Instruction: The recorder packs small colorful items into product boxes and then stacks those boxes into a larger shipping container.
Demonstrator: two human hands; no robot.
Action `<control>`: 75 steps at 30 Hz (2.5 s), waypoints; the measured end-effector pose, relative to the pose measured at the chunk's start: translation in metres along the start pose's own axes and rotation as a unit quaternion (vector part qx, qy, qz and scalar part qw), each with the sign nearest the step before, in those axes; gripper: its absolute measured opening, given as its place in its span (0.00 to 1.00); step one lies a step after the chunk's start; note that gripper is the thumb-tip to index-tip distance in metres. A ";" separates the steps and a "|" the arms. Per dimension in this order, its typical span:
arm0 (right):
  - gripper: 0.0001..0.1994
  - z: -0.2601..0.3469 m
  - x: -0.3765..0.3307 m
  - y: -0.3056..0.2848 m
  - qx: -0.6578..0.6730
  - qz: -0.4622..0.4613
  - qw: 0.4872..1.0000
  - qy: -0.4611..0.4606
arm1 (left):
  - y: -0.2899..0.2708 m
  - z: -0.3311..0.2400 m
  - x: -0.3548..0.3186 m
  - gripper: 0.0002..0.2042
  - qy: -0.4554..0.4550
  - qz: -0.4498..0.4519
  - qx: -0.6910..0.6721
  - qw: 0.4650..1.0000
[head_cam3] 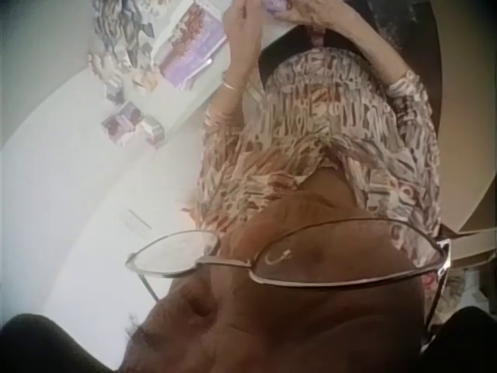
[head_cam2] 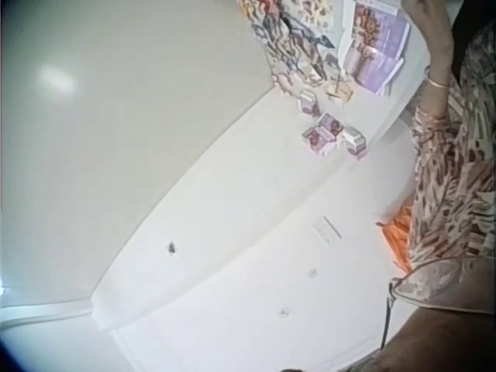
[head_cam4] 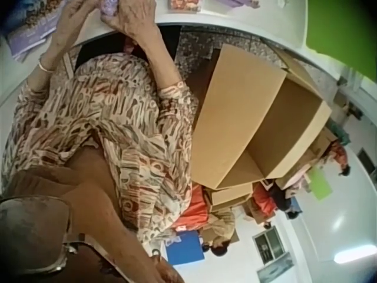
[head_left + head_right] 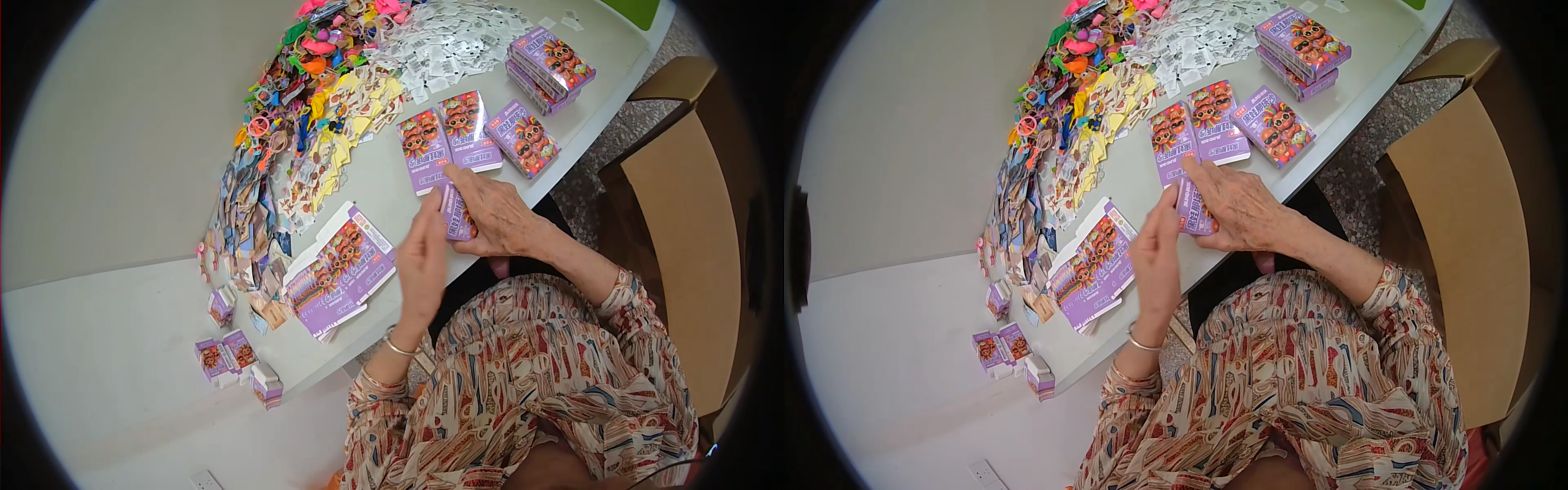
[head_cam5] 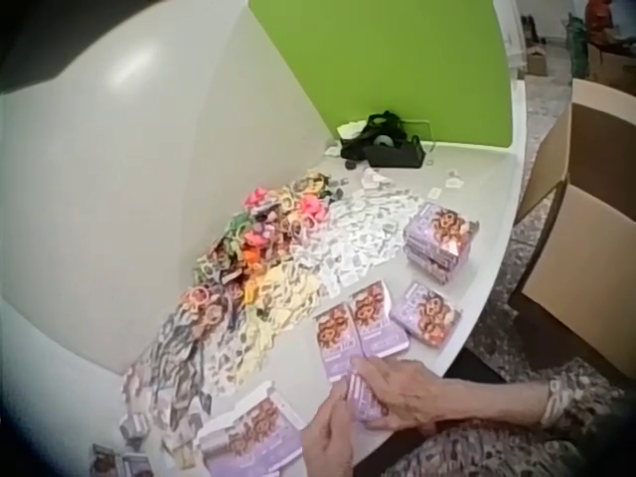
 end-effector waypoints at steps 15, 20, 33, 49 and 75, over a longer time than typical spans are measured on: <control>0.43 0.008 0.001 0.006 -0.073 0.086 0.992 0.054 | -0.005 0.021 0.012 0.14 -0.110 -0.021 -0.133 0.985; 0.46 0.006 -0.001 0.006 -0.065 0.083 0.994 0.043 | -0.003 0.022 0.007 0.14 -0.083 -0.046 -0.064 0.993; 0.47 0.004 0.002 0.009 -0.040 0.043 0.998 0.030 | -0.002 0.021 -0.003 0.16 0.020 -0.076 -0.079 0.994; 0.43 0.018 -0.004 -0.021 -0.058 0.004 0.993 0.106 | 0.003 0.001 -0.005 0.18 -0.050 -0.016 -0.133 0.990; 0.38 -0.022 0.021 -0.042 -0.318 -0.150 0.933 0.078 | -0.026 0.014 0.065 0.31 0.094 -0.001 0.329 0.940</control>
Point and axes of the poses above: each hand's wrist, its own x-axis towards the middle knuckle, its own y-axis out of the palm, z = x × y, the point moved 2 cm from there along x, towards the middle knuckle, and after that the axes turned 5 degrees about x, right-handed, at the moved point
